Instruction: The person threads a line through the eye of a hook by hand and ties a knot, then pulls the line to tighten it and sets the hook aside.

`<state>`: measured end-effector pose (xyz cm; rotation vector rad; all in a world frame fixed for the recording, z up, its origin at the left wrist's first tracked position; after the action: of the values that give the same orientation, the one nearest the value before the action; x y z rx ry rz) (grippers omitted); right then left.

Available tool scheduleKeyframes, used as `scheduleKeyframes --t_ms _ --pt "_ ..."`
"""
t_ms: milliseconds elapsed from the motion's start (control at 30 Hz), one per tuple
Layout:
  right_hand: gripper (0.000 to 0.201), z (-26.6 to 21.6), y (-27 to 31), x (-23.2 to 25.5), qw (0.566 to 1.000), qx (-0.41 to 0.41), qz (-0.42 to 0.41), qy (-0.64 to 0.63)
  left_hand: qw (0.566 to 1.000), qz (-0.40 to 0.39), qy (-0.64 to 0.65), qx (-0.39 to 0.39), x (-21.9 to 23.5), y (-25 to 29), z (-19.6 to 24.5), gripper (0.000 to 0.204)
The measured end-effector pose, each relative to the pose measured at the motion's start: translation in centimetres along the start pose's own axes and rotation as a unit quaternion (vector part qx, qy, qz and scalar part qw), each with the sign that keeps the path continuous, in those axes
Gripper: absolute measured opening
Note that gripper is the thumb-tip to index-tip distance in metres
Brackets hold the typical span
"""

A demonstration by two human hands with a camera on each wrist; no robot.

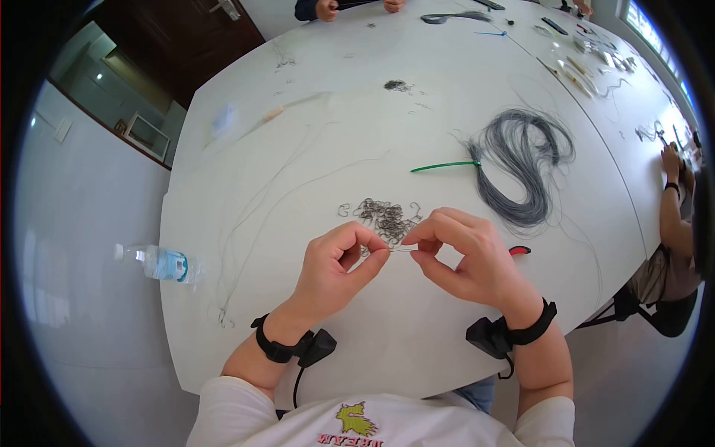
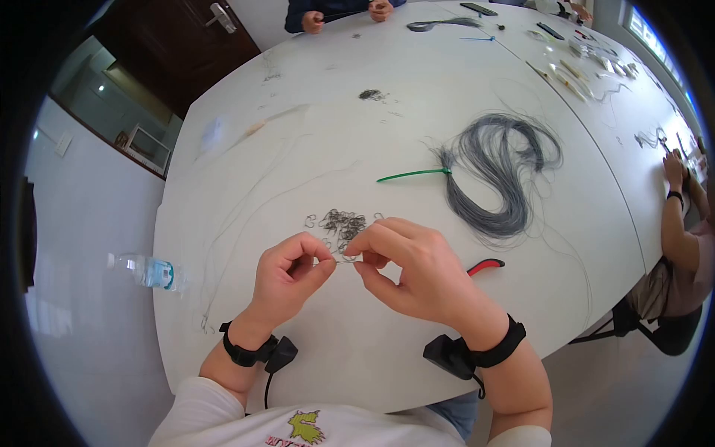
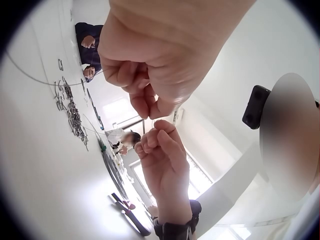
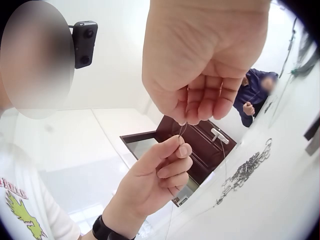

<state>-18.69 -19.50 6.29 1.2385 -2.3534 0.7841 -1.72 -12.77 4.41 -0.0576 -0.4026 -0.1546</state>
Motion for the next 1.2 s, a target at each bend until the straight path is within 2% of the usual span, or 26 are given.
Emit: scheduleKeyframes --t_ms 67,300,367,467,600,767,867,1000,1067,1200 --pt "0.016 -0.3 0.1 0.2 1.000 0.026 0.014 0.004 1.000 0.005 -0.001 0.004 0.0 0.0 -0.2 0.008" --pt "0.015 -0.1 0.3 0.5 0.999 0.022 0.021 -0.028 1.000 0.001 -0.024 -0.007 -0.1 0.1 -0.4 0.009" --pt "0.014 -0.2 0.3 0.7 0.997 0.064 0.038 -0.028 1.000 0.005 -0.029 -0.005 0.0 0.2 -0.6 0.008" --pt "0.014 -0.2 0.4 0.7 0.998 0.035 0.030 -0.031 0.999 -0.008 -0.028 -0.017 -0.1 0.3 -0.6 0.009" --pt "0.006 0.1 0.3 0.7 0.998 0.044 0.039 0.020 0.999 -0.023 -0.016 -0.026 -0.2 0.4 -0.6 0.009" --pt "0.006 1.1 0.1 -0.2 0.996 0.016 0.064 -0.058 0.993 -0.019 0.103 -0.053 -0.3 0.6 -0.3 0.009" --pt "0.005 1.0 -0.1 -0.6 0.995 0.013 0.064 -0.069 0.993 -0.031 0.108 -0.032 0.0 0.9 -0.2 0.006" --pt "0.007 1.0 -0.1 -1.3 0.994 -0.008 0.064 -0.087 0.992 0.002 0.129 -0.016 0.1 0.8 -0.4 0.005" --pt "0.007 1.4 -0.1 -1.8 0.993 -0.055 0.054 -0.092 0.988 0.036 0.151 -0.023 0.2 0.6 -0.9 0.006" --pt "0.008 1.8 -0.2 -2.8 0.991 -0.053 0.059 -0.105 0.987 0.050 0.152 -0.020 0.2 0.6 -1.2 0.006"
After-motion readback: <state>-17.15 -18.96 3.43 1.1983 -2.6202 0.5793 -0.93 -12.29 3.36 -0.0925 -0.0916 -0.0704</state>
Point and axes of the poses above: each hand's wrist, its own y-axis away from the middle knuckle, its own x-axis out of the back of the hand, z = x × y, the point moved 5 cm from there along -y, towards the middle knuckle, and after that the axes turned 14 degrees about -z, right-handed, at the moved point
